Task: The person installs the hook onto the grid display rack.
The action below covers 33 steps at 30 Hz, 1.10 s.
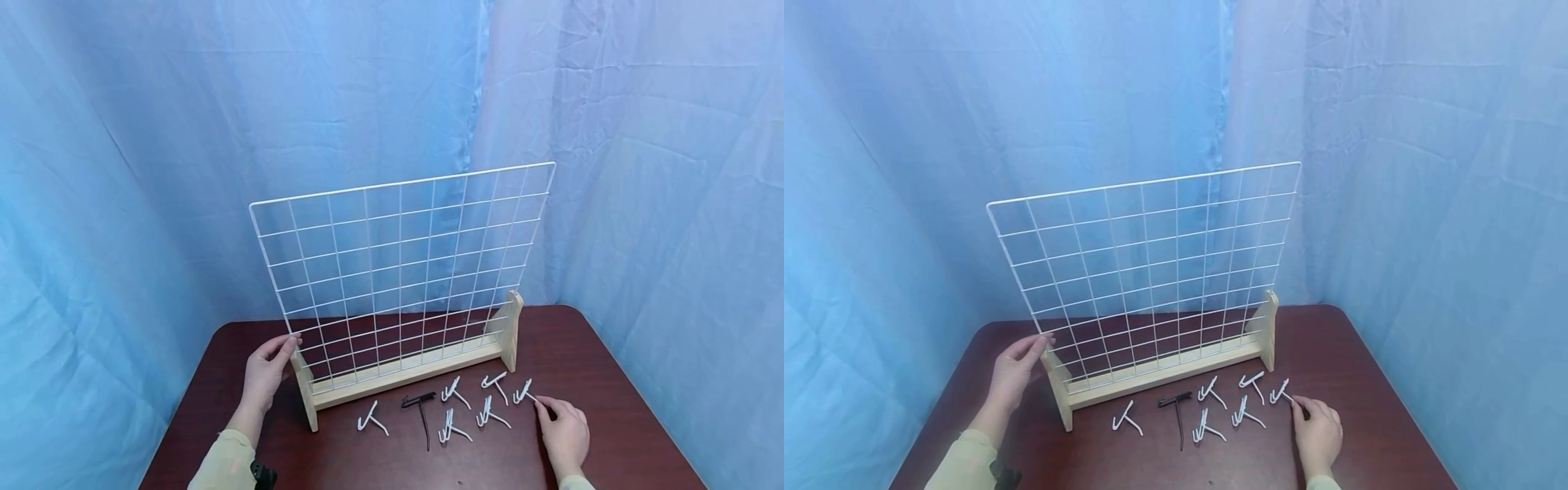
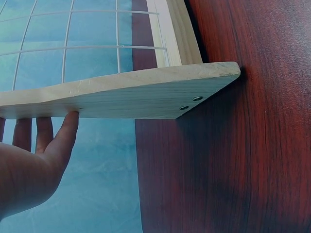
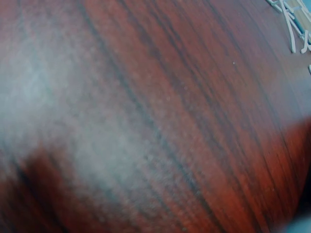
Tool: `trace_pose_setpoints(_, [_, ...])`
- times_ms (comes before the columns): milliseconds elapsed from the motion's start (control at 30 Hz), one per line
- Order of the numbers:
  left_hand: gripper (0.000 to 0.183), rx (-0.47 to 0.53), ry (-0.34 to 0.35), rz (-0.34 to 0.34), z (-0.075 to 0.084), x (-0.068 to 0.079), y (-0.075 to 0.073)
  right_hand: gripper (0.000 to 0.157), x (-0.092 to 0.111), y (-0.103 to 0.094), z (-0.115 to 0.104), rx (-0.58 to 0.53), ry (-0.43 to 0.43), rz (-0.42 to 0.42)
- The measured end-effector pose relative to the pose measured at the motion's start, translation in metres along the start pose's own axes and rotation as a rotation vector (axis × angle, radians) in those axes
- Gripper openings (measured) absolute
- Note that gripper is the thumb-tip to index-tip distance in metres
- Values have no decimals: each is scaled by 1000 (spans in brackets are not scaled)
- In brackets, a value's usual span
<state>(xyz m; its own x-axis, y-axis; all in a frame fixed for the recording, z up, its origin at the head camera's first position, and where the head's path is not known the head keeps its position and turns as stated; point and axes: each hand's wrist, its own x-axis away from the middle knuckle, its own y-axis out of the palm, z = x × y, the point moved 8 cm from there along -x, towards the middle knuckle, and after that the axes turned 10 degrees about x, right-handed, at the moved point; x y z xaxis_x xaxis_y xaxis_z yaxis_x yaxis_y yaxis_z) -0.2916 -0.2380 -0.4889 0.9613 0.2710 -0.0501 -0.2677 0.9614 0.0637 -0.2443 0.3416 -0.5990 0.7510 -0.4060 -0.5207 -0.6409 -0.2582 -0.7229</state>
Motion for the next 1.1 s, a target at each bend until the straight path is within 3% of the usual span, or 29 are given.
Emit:
trace_pose_setpoints(267, [41, 10, -7, 6, -1, 0, 0, 15, 1, 2, 4, -14, 12, 0])
trace_pose_setpoints(567, [45, 20, -19, -8, 1, 1, 1, 17, -1, -4, -3, -71, -82, 89])
trace_pose_setpoints(867, [44, 10, -19, -5, 2, 2, 1, 17, -6, -4, -6, -28, -137, 54])
trace_pose_setpoints(1100, [43, 14, -14, -6, 1, 1, 1, 16, -9, -11, -10, -59, -186, 88])
